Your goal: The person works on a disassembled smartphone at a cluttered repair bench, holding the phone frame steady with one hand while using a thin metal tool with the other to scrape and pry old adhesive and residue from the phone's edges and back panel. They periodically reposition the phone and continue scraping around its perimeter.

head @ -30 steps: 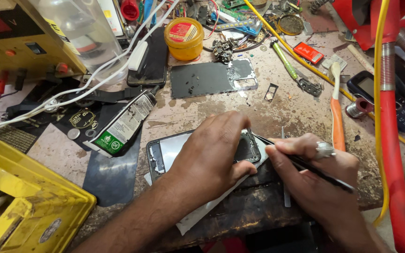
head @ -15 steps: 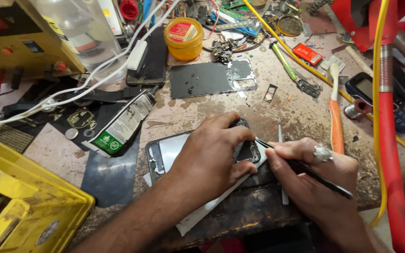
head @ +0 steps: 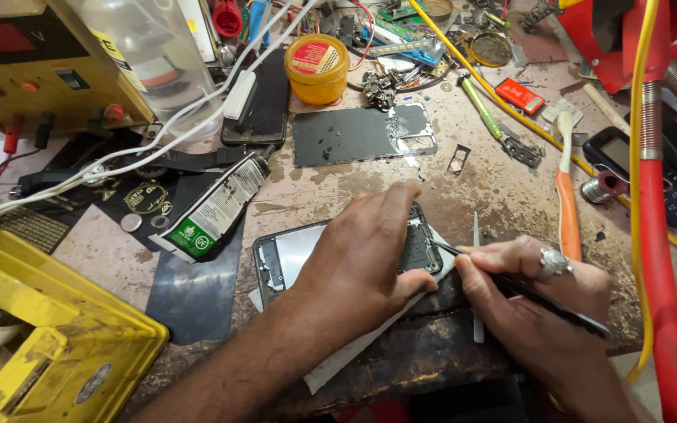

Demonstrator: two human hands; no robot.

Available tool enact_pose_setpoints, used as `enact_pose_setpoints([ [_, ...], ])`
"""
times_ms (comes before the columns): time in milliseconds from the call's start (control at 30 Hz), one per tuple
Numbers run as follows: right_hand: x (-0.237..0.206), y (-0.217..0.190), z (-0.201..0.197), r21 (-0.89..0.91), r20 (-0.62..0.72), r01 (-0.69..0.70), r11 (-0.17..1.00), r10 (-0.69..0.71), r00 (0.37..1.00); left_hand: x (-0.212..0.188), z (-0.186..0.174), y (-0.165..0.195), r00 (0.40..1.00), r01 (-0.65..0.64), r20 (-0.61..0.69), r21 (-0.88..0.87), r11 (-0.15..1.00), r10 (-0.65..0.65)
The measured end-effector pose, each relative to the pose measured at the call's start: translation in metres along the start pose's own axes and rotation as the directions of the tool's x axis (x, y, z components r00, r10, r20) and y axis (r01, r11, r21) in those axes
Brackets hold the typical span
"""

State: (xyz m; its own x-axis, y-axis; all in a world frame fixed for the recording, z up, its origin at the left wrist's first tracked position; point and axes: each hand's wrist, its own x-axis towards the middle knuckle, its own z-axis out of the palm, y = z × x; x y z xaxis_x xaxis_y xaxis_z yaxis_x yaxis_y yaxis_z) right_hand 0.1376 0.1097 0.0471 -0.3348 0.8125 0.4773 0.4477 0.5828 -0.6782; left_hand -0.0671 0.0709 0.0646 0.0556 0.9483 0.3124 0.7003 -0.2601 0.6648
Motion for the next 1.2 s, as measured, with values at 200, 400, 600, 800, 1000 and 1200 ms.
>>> enact_pose_setpoints([
  [200, -0.001, 0.003, 0.000, -0.029, -0.003, 0.048, 0.998, -0.048, 0.999, 0.002, 0.000, 0.002, 1.000, -0.014, 0.019, 0.076, 0.997, 0.012],
  [400, -0.001, 0.003, -0.001, -0.055, 0.001, 0.000, 0.999, 0.000, 1.000, 0.002, 0.002, 0.001, 0.999, 0.011, 0.042, 0.071, 0.997, -0.014],
  [600, -0.002, 0.003, 0.001, 0.072, 0.003, -0.041, 0.997, 0.041, 0.999, 0.002, 0.003, 0.002, 0.999, -0.008, 0.034, 0.091, 0.996, 0.005],
  [800, 0.000, 0.002, 0.005, 0.105, -0.007, -0.031, 0.994, 0.032, 0.999, 0.001, 0.002, 0.003, 0.999, 0.007, 0.031, 0.074, 0.997, -0.009],
  [1000, 0.002, 0.005, 0.009, 0.081, -0.054, 0.126, 0.989, -0.122, 0.991, 0.001, 0.002, 0.003, 0.998, -0.007, 0.056, 0.082, 0.997, 0.002],
  [1200, -0.001, 0.007, 0.001, 0.070, -0.080, -0.040, 0.997, 0.045, 0.996, -0.002, 0.003, -0.001, 0.996, -0.093, -0.009, 0.048, 0.994, 0.094],
])
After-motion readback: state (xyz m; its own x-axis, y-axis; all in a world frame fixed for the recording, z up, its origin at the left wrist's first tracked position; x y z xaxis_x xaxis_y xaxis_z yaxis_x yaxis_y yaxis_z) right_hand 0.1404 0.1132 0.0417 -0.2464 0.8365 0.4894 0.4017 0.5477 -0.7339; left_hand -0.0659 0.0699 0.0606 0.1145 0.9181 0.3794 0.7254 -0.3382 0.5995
